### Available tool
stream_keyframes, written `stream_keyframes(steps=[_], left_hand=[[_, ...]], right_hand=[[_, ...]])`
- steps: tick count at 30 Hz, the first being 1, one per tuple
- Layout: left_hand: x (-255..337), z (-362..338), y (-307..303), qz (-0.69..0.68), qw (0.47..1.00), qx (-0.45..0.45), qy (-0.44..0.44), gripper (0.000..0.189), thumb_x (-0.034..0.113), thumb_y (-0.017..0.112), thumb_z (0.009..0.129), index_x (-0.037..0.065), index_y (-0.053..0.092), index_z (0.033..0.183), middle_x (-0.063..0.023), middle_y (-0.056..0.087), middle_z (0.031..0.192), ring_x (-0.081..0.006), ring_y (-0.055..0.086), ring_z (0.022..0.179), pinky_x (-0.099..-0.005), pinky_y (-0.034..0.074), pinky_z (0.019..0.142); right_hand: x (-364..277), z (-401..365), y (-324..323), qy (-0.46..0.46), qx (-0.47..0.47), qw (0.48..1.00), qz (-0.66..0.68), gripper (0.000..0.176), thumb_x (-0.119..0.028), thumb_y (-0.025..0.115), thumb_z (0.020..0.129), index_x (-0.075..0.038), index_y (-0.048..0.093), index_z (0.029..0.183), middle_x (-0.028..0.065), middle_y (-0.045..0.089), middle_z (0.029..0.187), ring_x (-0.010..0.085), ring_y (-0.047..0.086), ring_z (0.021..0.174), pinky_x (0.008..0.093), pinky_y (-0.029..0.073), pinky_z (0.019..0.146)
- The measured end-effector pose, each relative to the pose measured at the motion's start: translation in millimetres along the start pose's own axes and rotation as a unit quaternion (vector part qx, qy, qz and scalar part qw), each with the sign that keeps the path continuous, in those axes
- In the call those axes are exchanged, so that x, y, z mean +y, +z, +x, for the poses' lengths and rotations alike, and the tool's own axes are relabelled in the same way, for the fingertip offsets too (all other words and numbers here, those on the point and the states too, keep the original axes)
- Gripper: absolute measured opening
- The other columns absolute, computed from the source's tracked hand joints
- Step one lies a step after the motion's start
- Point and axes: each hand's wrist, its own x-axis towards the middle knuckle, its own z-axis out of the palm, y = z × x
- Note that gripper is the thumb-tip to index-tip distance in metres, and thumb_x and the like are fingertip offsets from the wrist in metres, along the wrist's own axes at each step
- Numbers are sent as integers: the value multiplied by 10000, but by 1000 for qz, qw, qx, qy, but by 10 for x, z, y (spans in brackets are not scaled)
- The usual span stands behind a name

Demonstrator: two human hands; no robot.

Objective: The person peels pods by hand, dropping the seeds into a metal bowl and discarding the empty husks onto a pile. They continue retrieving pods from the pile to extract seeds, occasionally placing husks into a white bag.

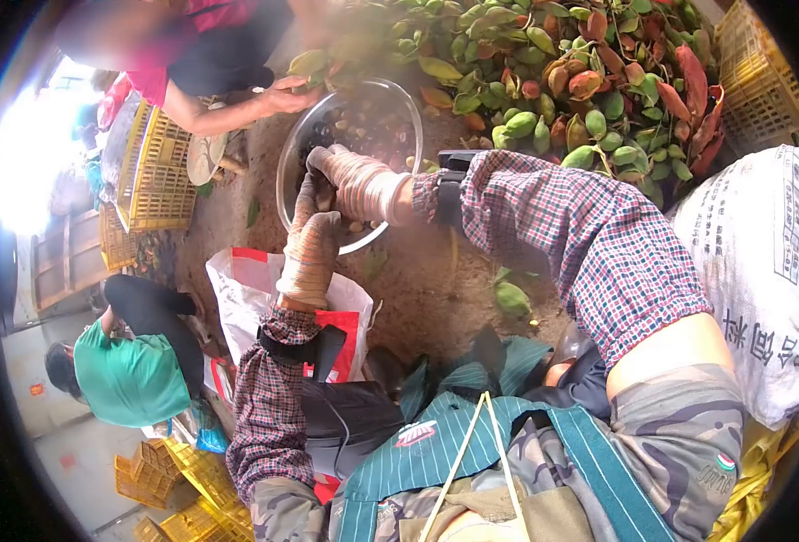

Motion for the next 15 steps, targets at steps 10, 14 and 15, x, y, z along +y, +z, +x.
stream_keyframes(steps=[10,14,15], left_hand=[[175,52,-1161,384,897,165,143,426,-84,499,840,50,526,1244,-80,594,1191,-172,545,1108,-301,421,965],[-81,-170,-2457,838,541,35,-64,250,263,507,896,118,617,1067,-164,642,1024,-370,618,927,-439,504,798],[-180,-313,-2433,852,484,2,-201,294,328,529,881,160,627,1102,-166,635,1072,-360,614,981,-445,508,821]], right_hand=[[344,309,-233,-144,23,988,-40,438,-278,609,881,-114,480,1265,162,533,1212,323,510,1145,396,400,983],[309,231,-534,-151,-26,964,-216,493,-444,606,856,-130,533,1228,168,518,1250,360,500,1152,429,408,971],[368,196,-622,-169,1,961,-218,417,-423,602,858,-114,571,1137,157,593,1116,350,554,1069,421,450,903]])
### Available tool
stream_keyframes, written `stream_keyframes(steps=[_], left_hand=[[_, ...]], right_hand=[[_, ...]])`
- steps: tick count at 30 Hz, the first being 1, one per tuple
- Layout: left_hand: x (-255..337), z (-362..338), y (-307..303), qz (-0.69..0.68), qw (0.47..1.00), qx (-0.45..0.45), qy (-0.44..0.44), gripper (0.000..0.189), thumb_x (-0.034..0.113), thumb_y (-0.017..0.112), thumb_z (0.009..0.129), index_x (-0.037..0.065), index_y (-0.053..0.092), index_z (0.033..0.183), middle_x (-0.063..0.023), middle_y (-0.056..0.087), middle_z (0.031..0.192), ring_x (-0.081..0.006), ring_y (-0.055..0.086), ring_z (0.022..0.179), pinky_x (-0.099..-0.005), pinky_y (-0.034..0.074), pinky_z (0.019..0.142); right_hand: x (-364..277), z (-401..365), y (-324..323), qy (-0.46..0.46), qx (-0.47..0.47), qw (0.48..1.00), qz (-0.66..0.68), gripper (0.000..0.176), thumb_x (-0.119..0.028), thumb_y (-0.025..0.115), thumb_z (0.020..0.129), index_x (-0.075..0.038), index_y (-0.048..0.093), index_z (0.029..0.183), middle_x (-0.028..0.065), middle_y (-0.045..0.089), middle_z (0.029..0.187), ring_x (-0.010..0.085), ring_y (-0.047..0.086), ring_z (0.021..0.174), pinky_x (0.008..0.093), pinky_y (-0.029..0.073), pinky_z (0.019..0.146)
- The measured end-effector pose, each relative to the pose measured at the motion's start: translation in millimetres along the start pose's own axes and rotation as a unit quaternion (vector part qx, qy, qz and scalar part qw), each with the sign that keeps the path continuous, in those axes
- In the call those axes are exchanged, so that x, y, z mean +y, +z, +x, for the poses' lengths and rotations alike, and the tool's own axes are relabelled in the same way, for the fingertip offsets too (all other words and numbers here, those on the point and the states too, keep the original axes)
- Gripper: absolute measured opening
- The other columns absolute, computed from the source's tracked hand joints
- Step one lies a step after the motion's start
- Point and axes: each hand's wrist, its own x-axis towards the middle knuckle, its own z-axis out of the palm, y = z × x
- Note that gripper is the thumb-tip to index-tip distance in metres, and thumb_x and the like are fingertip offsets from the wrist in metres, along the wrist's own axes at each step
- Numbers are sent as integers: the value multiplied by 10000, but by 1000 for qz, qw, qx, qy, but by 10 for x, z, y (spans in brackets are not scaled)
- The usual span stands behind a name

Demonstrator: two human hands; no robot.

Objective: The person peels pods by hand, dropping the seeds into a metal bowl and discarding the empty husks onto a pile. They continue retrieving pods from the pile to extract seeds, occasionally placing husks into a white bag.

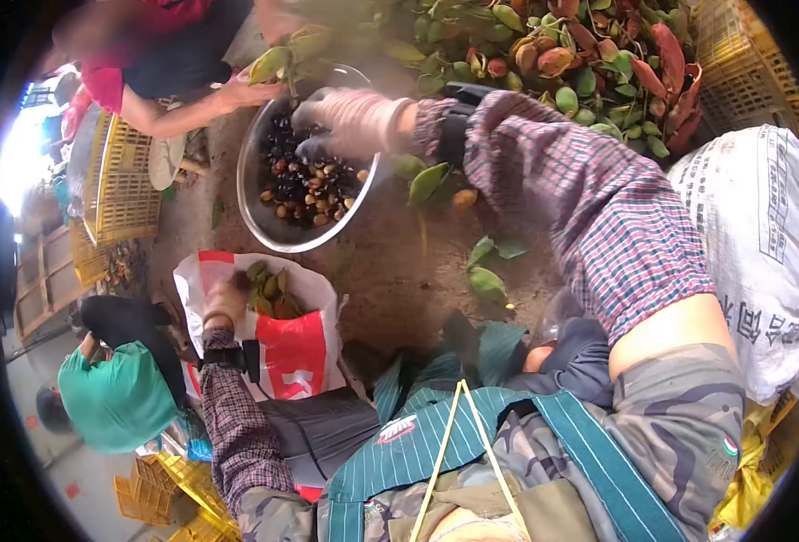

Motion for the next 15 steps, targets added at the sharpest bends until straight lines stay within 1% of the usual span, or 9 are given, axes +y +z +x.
stream_keyframes(steps=[1,2,4,6,8,10,12,13,15], left_hand=[[30,8,189,59,992,-111,-18,349,360,544,866,177,614,1155,-165,620,1132,-350,600,1043,-440,495,874],[152,-86,70,48,991,-121,-13,363,368,548,863,185,608,1171,-161,613,1152,-349,592,1061,-436,488,888],[432,-366,-210,25,990,-140,-5,392,384,557,857,201,594,1202,-153,599,1191,-347,576,1096,-427,474,915],[633,-436,-474,-85,994,-54,48,394,325,579,842,177,581,1207,-146,606,1162,-354,575,1075,-430,467,909],[786,-464,-646,-182,973,76,121,378,265,590,835,164,577,1199,-145,611,1138,-358,579,1052,-434,471,892],[1068,-540,-920,-238,929,171,226,360,131,594,811,132,573,1171,-148,621,1076,-358,590,996,-440,476,853],[1314,-581,-1101,-300,874,219,314,386,61,616,780,122,573,1159,-141,625,1050,-352,594,971,-430,477,839],[1433,-600,-1144,-318,852,238,341,427,38,638,752,111,569,1168,-134,630,1024,-344,600,937,-426,476,828],[1660,-644,-1144,-357,814,250,385,467,61,667,739,114,558,1190,-126,614,1068,-337,587,965,-424,464,847]], right_hand=[[9,-54,-134,84,-88,992,23,381,-396,604,854,-105,573,1097,146,617,1028,343,577,1018,416,465,864],[23,-118,-251,167,-174,969,46,345,-370,606,850,-97,574,1058,135,641,940,336,599,966,411,481,825],[286,-434,-117,103,-266,956,-75,302,-298,602,831,-85,571,1043,134,650,880,318,619,918,403,490,788],[252,-658,0,185,-399,882,-171,295,-236,603,810,-88,570,1064,133,654,918,300,626,922,402,488,786],[553,-991,441,109,-387,857,-322,357,-136,550,832,-82,554,1185,107,663,1008,261,629,989,388,478,837],[631,-1087,537,64,-335,883,-323,470,-106,584,771,-129,521,1236,113,665,989,262,633,1007,421,467,835],[507,-1060,286,83,-373,897,-223,392,-142,558,823,-109,561,1214,97,675,992,213,648,950,385,475,832],[426,-1039,120,200,-369,907,-43,348,-167,553,847,-96,589,1185,86,679,999,190,646,922,356,481,821],[280,-947,-100,247,-355,894,119,332,-254,565,872,-78,621,1147,71,677,1012,160,627,898,305,490,794]])
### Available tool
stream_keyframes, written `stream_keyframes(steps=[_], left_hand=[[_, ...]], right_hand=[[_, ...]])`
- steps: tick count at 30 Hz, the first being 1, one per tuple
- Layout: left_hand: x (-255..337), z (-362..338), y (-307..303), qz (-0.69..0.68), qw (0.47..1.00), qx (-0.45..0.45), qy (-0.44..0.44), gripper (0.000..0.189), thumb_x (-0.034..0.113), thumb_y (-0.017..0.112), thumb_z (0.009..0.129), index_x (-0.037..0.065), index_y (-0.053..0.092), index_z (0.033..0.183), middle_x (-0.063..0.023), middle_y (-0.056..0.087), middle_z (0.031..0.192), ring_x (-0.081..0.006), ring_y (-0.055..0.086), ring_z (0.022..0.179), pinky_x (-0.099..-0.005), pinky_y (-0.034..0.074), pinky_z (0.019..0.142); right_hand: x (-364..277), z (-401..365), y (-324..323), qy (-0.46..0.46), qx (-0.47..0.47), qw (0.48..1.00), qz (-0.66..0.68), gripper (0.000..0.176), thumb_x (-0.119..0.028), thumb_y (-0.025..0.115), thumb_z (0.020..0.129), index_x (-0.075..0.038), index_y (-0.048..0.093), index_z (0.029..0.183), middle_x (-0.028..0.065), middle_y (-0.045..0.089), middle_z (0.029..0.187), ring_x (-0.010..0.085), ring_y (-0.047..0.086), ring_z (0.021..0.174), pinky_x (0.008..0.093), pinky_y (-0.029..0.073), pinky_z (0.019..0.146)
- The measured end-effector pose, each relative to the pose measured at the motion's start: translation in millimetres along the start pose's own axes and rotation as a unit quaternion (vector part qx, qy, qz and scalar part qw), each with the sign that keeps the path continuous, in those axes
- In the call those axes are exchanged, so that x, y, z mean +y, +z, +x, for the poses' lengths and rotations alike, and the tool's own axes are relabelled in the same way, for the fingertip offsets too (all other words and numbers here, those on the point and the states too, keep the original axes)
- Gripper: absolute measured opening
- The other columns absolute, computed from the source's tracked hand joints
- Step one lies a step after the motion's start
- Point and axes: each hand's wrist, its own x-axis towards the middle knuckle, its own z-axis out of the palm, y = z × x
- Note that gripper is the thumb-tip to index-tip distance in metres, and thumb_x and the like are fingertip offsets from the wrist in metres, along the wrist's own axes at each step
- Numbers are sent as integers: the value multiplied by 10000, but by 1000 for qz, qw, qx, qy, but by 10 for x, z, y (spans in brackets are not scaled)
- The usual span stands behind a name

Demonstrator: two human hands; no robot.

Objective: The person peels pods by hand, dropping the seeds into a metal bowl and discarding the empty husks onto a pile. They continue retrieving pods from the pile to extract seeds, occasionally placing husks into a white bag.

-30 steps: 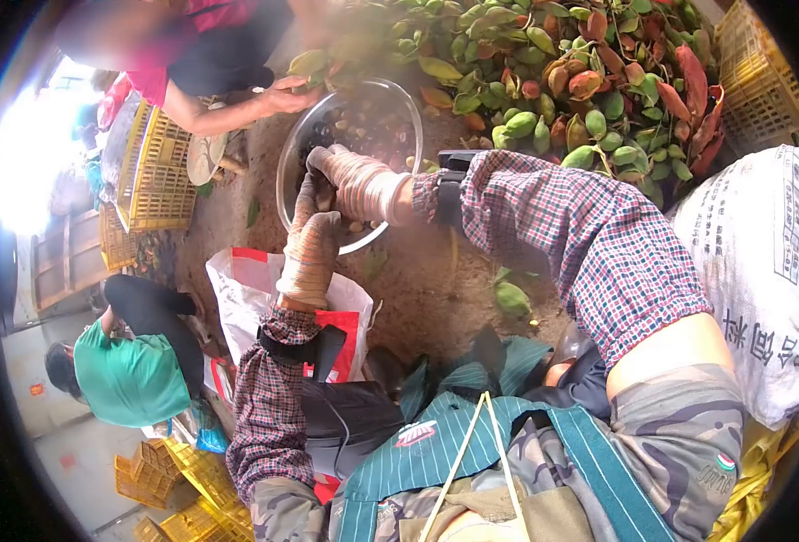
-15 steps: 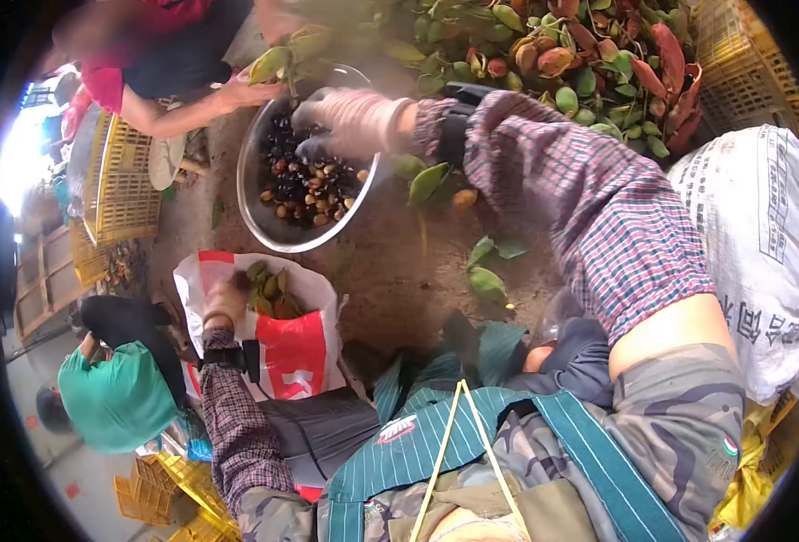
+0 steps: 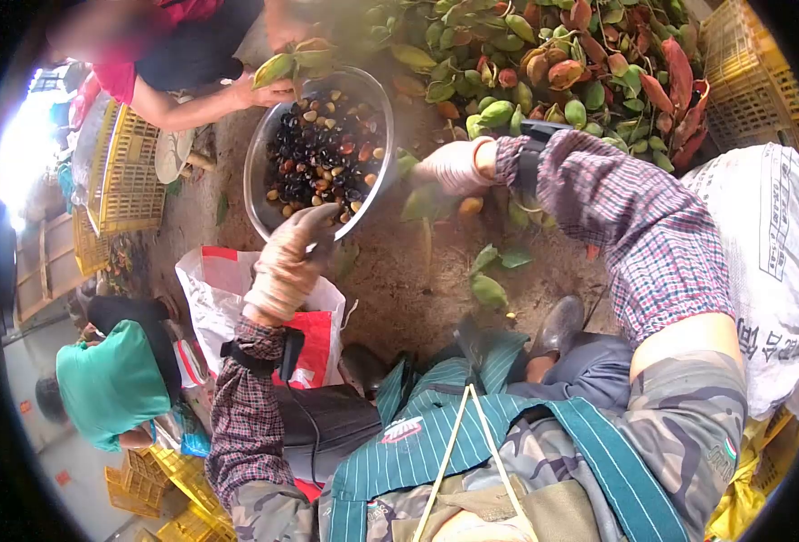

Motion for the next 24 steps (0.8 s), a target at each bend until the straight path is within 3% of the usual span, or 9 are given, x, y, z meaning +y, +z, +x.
stream_keyframes(steps=[3,7,8,11,13,14,16,19,24], left_hand=[[227,128,201,12,1000,-13,23,542,97,704,724,111,524,1236,-135,578,1134,-355,566,985,-424,448,869],[172,197,303,-6,1000,18,23,621,129,722,716,93,480,1287,-174,568,1104,-372,571,934,-410,476,806],[114,214,339,-20,997,66,17,538,159,676,810,90,470,1302,-133,586,1102,-304,595,906,-378,486,770],[88,272,349,-477,845,84,-229,442,228,567,920,94,458,1327,-62,593,1109,-202,594,887,-329,481,740],[46,248,275,-538,802,36,-257,449,277,477,968,111,405,1379,-18,551,1185,-130,549,950,-292,469,764],[-19,242,332,-603,761,37,-236,459,275,477,966,114,394,1388,-22,541,1205,-132,543,970,-290,467,777],[-41,244,343,-702,679,20,-214,482,213,503,956,108,365,1405,-24,504,1264,-140,514,1063,-320,465,846],[198,249,318,-647,719,71,-244,428,229,564,935,74,453,1317,-36,542,1157,-160,536,994,-344,481,842],[51,175,369,-610,741,67,-272,384,192,605,913,70,482,1256,-37,578,1098,-168,573,946,-353,494,830]], right_hand=[[-442,-230,-235,-153,-36,986,57,346,-279,571,885,-58,617,1147,64,661,1024,142,601,911,280,493,792],[-706,-159,-233,-148,3,965,218,318,-236,571,897,-22,585,1132,58,638,990,145,585,906,302,496,787],[-775,-123,-246,-171,28,955,239,300,-243,561,905,-18,581,1101,57,628,959,152,581,879,312,498,773],[-970,24,-291,-100,4,851,515,268,-287,500,937,-31,571,973,33,566,830,163,557,767,320,500,685],[-1062,51,-306,-122,16,872,474,326,-401,584,909,-122,533,1070,-37,552,868,47,520,696,191,456,610],[-995,155,-250,-199,26,863,464,291,-387,572,921,-127,519,1041,-46,533,846,47,499,664,192,447,595],[-983,190,-167,-169,62,866,467,319,-382,571,923,-114,524,1091,-40,530,866,49,491,694,190,430,605],[-1086,158,-236,-144,93,944,282,554,-496,616,852,-43,510,1153,45,586,975,147,560,866,305,471,757],[-1216,176,-98,-110,213,961,135,663,-476,662,803,12,485,1216,209,607,1090,304,619,976,374,508,802]])
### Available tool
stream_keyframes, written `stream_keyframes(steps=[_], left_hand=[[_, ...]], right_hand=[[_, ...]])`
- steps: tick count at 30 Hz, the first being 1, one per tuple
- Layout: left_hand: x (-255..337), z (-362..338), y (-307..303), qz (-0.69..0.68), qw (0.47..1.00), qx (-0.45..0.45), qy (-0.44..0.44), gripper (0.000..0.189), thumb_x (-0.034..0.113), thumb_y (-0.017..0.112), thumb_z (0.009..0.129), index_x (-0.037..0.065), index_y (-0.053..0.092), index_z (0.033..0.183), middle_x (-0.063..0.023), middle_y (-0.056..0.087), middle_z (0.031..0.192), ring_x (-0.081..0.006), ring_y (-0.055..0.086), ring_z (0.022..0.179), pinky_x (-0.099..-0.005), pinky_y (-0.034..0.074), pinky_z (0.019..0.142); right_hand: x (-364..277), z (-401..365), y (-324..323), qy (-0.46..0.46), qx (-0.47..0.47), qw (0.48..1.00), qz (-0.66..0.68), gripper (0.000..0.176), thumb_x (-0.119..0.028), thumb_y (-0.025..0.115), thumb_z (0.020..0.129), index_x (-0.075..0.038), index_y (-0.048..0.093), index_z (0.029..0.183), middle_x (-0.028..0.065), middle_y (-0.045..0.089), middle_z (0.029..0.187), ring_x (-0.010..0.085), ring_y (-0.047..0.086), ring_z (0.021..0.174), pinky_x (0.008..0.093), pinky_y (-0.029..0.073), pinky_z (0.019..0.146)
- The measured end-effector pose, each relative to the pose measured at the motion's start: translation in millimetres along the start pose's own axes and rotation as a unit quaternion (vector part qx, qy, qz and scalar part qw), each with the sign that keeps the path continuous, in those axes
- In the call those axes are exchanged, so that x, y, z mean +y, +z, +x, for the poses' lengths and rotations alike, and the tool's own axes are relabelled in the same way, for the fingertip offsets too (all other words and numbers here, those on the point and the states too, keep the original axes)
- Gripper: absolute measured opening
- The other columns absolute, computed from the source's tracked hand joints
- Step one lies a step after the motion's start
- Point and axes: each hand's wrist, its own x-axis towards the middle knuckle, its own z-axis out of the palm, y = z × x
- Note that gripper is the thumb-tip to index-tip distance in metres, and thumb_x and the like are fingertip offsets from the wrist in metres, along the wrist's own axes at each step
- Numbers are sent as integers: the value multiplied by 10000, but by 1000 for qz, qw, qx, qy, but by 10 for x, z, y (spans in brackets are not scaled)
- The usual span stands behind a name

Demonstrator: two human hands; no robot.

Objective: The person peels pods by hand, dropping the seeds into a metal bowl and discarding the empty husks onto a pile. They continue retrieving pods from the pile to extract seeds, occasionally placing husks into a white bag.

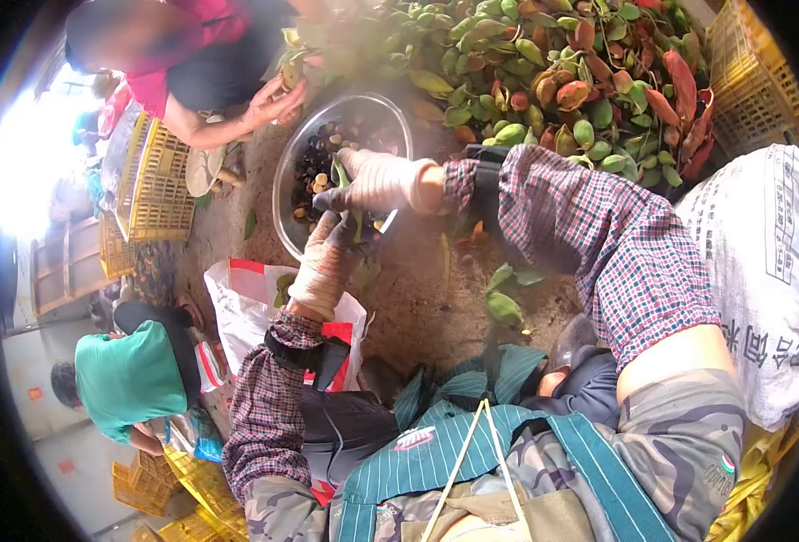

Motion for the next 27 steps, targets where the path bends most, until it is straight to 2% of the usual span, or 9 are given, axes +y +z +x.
stream_keyframes(steps=[1,4,7,9,14,19,23,25,27], left_hand=[[-28,-5,-9,20,1000,16,-9,358,188,608,910,71,497,1230,-37,585,1078,-165,578,931,-352,497,817],[-188,41,-141,276,952,28,131,267,166,618,890,73,539,1128,-36,590,1054,-183,574,938,-352,495,785],[-149,-54,-48,221,961,54,154,325,137,684,799,59,562,1090,-90,598,1035,-264,578,943,-360,496,799],[-3,-136,113,-69,995,73,26,374,138,717,757,55,568,1090,-107,599,1018,-291,576,944,-362,495,805],[-113,-59,22,374,890,120,233,423,143,748,734,68,569,1109,-97,599,1019,-241,587,962,-356,502,786],[284,-137,223,-108,987,103,66,430,353,646,840,105,545,1176,-55,580,1118,-227,594,971,-409,519,814],[212,31,-105,-76,982,164,63,440,392,554,888,97,526,1213,-66,565,1144,-225,591,990,-439,526,818],[344,-9,-147,-60,985,160,37,405,371,536,897,88,543,1187,-67,586,1094,-229,606,949,-373,518,809],[292,36,-370,32,993,108,46,412,319,492,935,49,525,1245,-57,595,1140,-200,597,990,-344,494,848]], right_hand=[[-115,-41,53,39,14,999,-1,751,-486,689,760,33,456,1251,243,565,1185,347,558,1110,391,461,908],[-131,-44,167,28,68,996,49,715,-468,693,765,11,470,1247,220,579,1167,324,581,1073,390,471,895],[-145,-67,198,-4,85,993,79,651,-469,692,768,-5,506,1185,211,597,1101,312,599,1028,395,473,885],[-199,-103,154,-18,57,995,84,604,-471,693,770,-10,529,1125,205,608,1040,297,612,991,400,476,873],[-164,11,190,-202,138,958,-146,501,-503,578,844,-36,556,1022,209,611,961,416,581,910,450,474,784],[-114,60,315,-177,150,972,39,473,-480,562,874,-50,533,1069,199,598,983,375,572,962,428,462,801],[38,66,519,-219,124,944,212,475,-368,612,891,-69,462,1228,140,577,1079,257,562,997,371,459,850],[119,68,601,-237,133,931,243,523,-319,633,887,-73,413,1293,128,570,1125,236,547,1034,354,450,886],[228,106,584,-219,152,951,157,650,-284,686,847,-81,345,1362,157,529,1216,242,525,1098,348,446,913]])
